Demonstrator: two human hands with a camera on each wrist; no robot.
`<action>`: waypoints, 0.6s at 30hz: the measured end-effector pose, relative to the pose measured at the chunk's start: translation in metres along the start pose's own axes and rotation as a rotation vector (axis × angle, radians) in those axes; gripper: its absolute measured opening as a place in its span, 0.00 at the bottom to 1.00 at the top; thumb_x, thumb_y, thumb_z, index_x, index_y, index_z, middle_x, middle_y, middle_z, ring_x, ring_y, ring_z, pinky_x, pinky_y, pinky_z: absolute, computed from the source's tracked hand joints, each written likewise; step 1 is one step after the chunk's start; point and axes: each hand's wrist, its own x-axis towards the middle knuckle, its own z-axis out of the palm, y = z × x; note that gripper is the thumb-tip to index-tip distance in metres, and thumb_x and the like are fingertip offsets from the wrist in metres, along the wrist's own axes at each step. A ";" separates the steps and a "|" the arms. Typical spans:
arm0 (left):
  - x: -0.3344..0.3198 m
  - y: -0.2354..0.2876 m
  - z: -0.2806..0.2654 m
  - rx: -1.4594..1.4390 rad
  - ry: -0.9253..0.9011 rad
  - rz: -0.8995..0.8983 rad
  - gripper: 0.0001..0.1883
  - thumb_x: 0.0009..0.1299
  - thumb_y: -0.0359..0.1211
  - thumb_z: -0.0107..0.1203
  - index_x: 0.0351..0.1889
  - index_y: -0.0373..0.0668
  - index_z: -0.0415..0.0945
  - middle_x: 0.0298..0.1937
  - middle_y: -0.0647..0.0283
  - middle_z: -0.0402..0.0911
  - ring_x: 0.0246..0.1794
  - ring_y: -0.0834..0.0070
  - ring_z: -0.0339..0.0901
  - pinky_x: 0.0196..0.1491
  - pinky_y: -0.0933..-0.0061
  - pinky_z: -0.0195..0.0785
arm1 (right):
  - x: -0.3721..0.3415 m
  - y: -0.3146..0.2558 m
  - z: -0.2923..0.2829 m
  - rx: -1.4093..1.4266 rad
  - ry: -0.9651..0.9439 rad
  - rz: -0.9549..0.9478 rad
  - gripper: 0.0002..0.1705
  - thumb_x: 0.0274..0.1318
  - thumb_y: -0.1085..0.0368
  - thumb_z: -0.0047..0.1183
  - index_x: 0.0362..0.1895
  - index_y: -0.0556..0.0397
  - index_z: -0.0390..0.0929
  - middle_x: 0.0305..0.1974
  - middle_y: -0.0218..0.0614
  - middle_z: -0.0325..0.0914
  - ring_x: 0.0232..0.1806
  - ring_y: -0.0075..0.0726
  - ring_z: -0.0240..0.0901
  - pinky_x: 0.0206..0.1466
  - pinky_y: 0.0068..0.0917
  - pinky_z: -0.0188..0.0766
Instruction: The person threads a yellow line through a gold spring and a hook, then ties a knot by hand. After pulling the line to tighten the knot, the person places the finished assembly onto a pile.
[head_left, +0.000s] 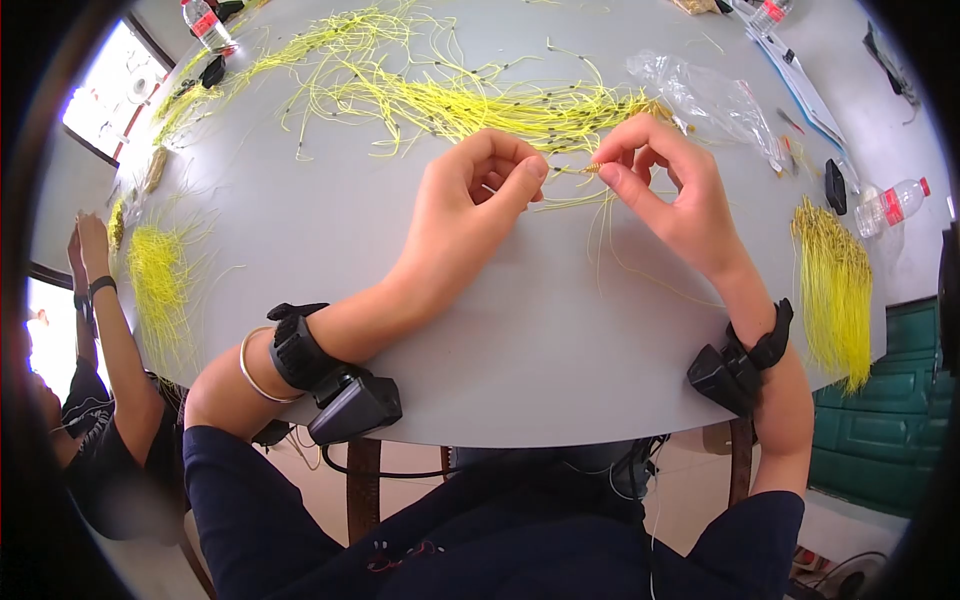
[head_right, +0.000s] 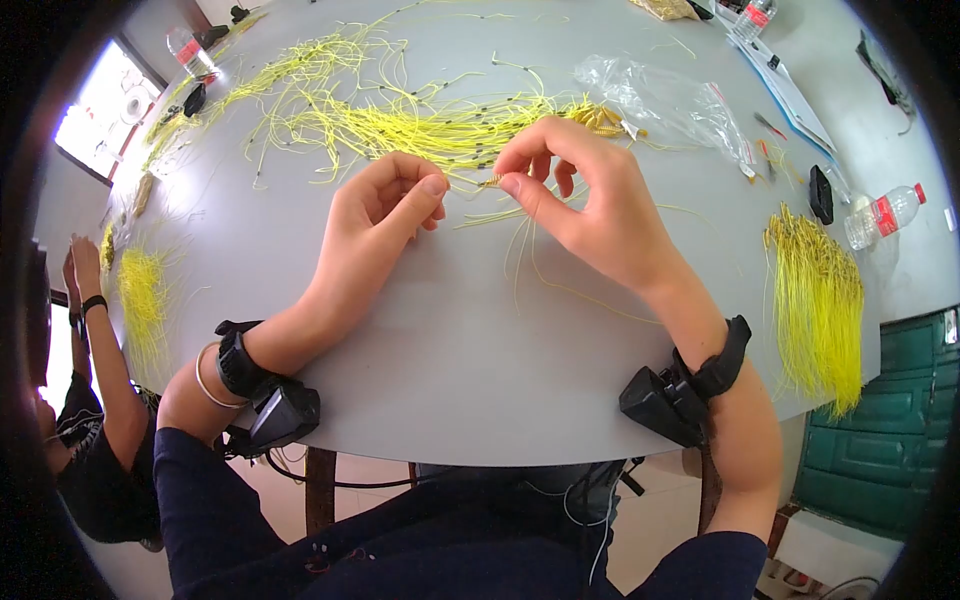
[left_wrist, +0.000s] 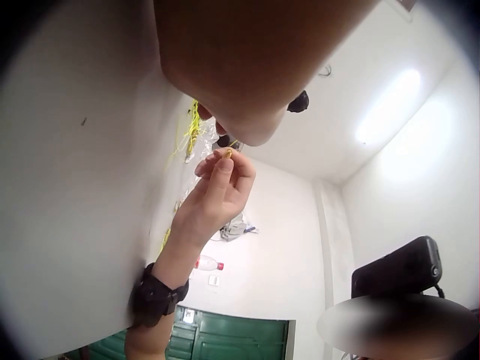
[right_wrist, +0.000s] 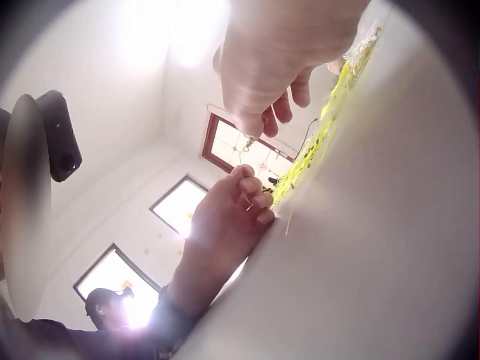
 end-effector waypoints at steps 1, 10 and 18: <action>0.000 0.000 0.000 -0.004 -0.006 -0.003 0.10 0.65 0.36 0.52 0.35 0.37 0.73 0.25 0.68 0.75 0.30 0.86 0.71 0.34 0.84 0.62 | 0.000 0.001 0.000 -0.011 0.006 -0.001 0.03 0.49 0.72 0.53 0.30 0.50 0.74 0.27 0.23 0.75 0.29 0.19 0.68 0.28 0.17 0.59; 0.000 -0.003 -0.001 0.004 -0.076 -0.006 0.09 0.67 0.35 0.51 0.36 0.37 0.71 0.28 0.70 0.72 0.32 0.86 0.68 0.37 0.84 0.61 | 0.000 0.004 0.001 0.024 0.026 -0.001 0.04 0.48 0.73 0.54 0.30 0.51 0.74 0.30 0.24 0.75 0.29 0.18 0.68 0.28 0.16 0.59; 0.000 -0.004 0.000 0.001 -0.033 0.018 0.10 0.65 0.36 0.52 0.35 0.37 0.73 0.26 0.68 0.75 0.29 0.85 0.71 0.34 0.83 0.62 | 0.001 0.005 0.001 0.015 0.017 -0.028 0.05 0.48 0.74 0.54 0.30 0.51 0.73 0.30 0.24 0.74 0.28 0.19 0.68 0.28 0.16 0.60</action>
